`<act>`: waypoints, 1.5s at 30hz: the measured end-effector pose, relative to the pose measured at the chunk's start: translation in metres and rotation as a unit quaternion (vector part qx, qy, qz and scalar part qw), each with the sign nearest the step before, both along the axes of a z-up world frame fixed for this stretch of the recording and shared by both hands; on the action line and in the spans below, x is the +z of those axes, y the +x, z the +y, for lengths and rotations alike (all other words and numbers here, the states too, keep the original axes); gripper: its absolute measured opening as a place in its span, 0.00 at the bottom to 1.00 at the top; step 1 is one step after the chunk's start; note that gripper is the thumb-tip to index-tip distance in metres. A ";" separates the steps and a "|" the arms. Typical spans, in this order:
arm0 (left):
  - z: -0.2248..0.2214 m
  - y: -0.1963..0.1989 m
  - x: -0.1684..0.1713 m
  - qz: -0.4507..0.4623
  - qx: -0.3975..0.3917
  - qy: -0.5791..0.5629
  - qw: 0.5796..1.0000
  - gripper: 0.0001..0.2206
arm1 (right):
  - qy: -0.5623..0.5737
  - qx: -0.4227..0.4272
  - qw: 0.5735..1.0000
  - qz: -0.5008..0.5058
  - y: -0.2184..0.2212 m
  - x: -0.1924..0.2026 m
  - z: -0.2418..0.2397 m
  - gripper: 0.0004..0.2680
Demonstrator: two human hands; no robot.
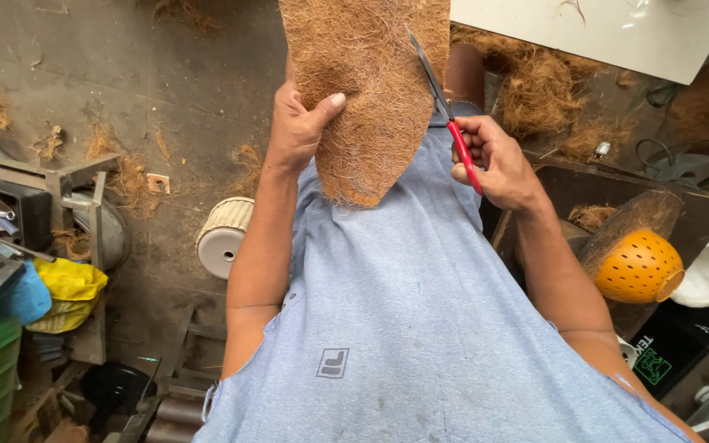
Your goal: Cutting and trimming shapes from coconut fiber mats using scissors.
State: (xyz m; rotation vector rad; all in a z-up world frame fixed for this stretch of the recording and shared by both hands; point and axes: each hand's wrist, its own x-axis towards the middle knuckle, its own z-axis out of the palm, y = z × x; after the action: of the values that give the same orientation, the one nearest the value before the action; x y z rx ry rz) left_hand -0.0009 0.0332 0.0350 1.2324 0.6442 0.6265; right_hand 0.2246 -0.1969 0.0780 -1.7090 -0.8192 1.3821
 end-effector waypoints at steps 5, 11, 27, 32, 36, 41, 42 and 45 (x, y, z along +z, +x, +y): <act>-0.002 -0.001 -0.011 -0.033 0.001 -0.009 0.999 0.24 | 0.018 0.007 1.000 -0.001 0.003 -0.006 -0.002 0.26; -0.004 0.001 -0.010 -0.055 -0.001 -0.038 0.998 0.21 | 0.036 0.012 0.999 0.003 0.005 -0.008 -0.001 0.27; -0.006 0.002 -0.017 -0.051 0.016 -0.036 0.998 0.21 | 0.039 0.012 0.999 -0.006 0.008 -0.011 -0.002 0.26; -0.005 0.001 -0.016 -0.047 0.014 -0.040 0.998 0.21 | 0.048 0.016 0.999 -0.004 0.009 -0.016 -0.007 0.27; -0.006 0.003 -0.006 -0.073 -0.004 -0.048 0.996 0.24 | 0.027 0.033 0.998 -0.042 0.012 0.001 0.001 0.25; -0.010 -0.001 -0.017 -0.041 -0.026 -0.015 0.999 0.44 | 0.021 0.016 1.000 -0.015 0.012 0.005 0.006 0.25; -0.010 -0.001 -0.018 -0.031 -0.024 -0.022 0.999 0.45 | 0.024 0.027 0.999 -0.029 0.012 0.009 0.008 0.25; -0.010 0.000 -0.015 -0.044 -0.027 -0.033 0.998 0.45 | 0.040 0.034 0.998 -0.032 0.016 0.002 0.006 0.26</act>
State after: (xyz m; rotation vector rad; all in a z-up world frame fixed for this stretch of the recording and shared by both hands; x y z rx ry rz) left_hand -0.0011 0.0230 0.0200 1.1506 0.5520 0.6058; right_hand 0.2409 -0.1907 0.0797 -1.6853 -0.9647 1.3268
